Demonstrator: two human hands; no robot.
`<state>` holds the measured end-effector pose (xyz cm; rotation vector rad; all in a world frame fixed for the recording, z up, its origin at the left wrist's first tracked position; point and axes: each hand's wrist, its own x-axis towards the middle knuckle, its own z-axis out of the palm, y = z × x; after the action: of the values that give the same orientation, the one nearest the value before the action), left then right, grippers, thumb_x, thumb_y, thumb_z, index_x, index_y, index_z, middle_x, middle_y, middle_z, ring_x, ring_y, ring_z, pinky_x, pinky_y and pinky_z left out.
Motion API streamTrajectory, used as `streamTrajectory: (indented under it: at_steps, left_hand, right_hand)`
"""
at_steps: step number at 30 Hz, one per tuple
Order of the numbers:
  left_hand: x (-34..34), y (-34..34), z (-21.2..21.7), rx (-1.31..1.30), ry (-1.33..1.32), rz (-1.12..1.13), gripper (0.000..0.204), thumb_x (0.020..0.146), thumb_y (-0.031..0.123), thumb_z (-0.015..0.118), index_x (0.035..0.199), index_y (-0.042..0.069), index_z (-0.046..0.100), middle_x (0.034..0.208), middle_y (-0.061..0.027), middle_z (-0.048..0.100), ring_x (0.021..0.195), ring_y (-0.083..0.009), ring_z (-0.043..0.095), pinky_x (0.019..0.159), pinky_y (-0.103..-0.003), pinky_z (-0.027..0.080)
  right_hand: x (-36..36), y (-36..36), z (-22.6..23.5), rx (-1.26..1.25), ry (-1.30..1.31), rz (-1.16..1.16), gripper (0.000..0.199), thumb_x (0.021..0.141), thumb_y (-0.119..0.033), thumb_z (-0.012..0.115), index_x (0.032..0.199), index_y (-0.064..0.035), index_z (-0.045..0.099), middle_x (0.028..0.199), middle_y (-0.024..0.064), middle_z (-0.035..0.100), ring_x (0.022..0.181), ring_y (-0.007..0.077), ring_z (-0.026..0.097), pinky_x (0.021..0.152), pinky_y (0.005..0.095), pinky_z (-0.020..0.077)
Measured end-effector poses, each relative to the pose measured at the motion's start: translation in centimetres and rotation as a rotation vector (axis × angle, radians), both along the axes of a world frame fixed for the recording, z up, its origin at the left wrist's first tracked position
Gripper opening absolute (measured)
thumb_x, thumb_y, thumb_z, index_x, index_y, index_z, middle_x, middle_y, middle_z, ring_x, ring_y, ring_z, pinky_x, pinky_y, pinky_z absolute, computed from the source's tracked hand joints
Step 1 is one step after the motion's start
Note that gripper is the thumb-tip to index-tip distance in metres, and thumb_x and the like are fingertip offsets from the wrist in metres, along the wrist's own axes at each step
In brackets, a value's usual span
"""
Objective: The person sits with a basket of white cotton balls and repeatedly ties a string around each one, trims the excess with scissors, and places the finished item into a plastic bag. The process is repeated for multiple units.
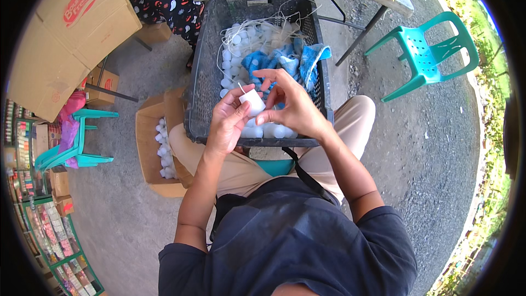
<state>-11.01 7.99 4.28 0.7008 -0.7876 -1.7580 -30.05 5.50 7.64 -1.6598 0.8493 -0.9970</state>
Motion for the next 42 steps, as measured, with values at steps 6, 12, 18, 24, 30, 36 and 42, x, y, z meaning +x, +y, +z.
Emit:
streamTrajectory:
  at_steps: [6, 12, 18, 24, 30, 36, 42]
  left_hand:
    - [0.5, -0.1, 1.0, -0.002, -0.176, -0.18, 0.025, 0.094, 0.009, 0.057, 0.117, -0.001, 0.057, 0.114, -0.0116, 0.063, 0.099, -0.0177, 0.063, 0.087, -0.033, 0.052]
    - [0.0, -0.4, -1.6, -0.041, -0.25, 0.085, 0.019, 0.095, 0.012, 0.059, 0.111, 0.002, 0.057, 0.106, -0.0097, 0.063, 0.082, -0.0165, 0.066, 0.074, -0.027, 0.053]
    - [-1.4, -0.6, -2.5, -0.168, -0.334, 0.245, 0.013, 0.094, 0.015, 0.062, 0.097, 0.002, 0.061, 0.087, -0.0019, 0.062, 0.073, -0.0066, 0.059, 0.063, -0.023, 0.05]
    - [-1.1, -0.6, -2.2, -0.023, -0.247, 0.109, 0.013, 0.097, 0.017, 0.057, 0.097, 0.004, 0.06, 0.086, -0.0002, 0.06, 0.072, -0.0059, 0.058, 0.062, -0.022, 0.049]
    - [-1.3, -0.4, -1.3, -0.159, -0.356, 0.054, 0.01, 0.099, 0.014, 0.052, 0.098, 0.004, 0.054, 0.09, -0.0025, 0.057, 0.071, -0.0083, 0.058, 0.065, -0.023, 0.049]
    - [-0.7, -0.6, -2.0, -0.375, -0.692, 0.146, 0.011, 0.098, 0.012, 0.054, 0.099, 0.002, 0.05, 0.095, -0.0054, 0.057, 0.083, -0.0083, 0.054, 0.074, -0.024, 0.047]
    - [-1.6, -0.7, -3.2, -0.341, -0.463, 0.267, 0.01, 0.095, 0.009, 0.058, 0.094, 0.002, 0.05, 0.098, -0.0088, 0.06, 0.086, -0.0094, 0.055, 0.078, -0.025, 0.047]
  right_hand:
    - [-1.0, -3.5, 0.3, -0.664, 0.408, 0.03, 0.025, 0.073, -0.001, 0.067, 0.096, -0.0125, 0.07, 0.088, 0.0038, 0.059, 0.086, 0.0247, 0.054, 0.077, 0.0379, 0.0436]
    - [-0.4, -3.5, -0.5, -0.457, 0.304, -0.343, 0.01, 0.072, -0.003, 0.068, 0.075, -0.0074, 0.059, 0.075, 0.0054, 0.058, 0.075, 0.0265, 0.057, 0.068, 0.0379, 0.0404]
    - [0.6, -0.7, -1.6, -0.543, 0.347, -0.244, 0.014, 0.069, -0.005, 0.069, 0.073, -0.0078, 0.056, 0.074, 0.0052, 0.054, 0.074, 0.0251, 0.054, 0.065, 0.036, 0.0363]
    - [0.6, 0.1, -1.5, -0.576, 0.386, -0.128, 0.014, 0.07, -0.003, 0.07, 0.078, -0.0081, 0.059, 0.079, 0.0054, 0.055, 0.079, 0.0252, 0.054, 0.068, 0.0361, 0.0372]
    - [0.9, 0.2, -3.0, -0.406, 0.194, -0.212, 0.013, 0.073, 0.001, 0.068, 0.083, -0.0037, 0.06, 0.081, 0.0082, 0.06, 0.078, 0.0291, 0.059, 0.068, 0.037, 0.0457]
    - [2.2, 0.8, -3.7, -0.141, 0.034, -0.319, 0.01, 0.079, 0.002, 0.068, 0.085, -0.0005, 0.06, 0.078, 0.0097, 0.065, 0.069, 0.02, 0.064, 0.059, 0.0302, 0.0484]
    - [3.2, 0.6, -4.8, -0.108, -0.063, -0.436, 0.01, 0.08, 0.001, 0.07, 0.086, 0.0012, 0.063, 0.08, 0.0076, 0.066, 0.07, 0.0128, 0.061, 0.064, 0.0257, 0.0494]
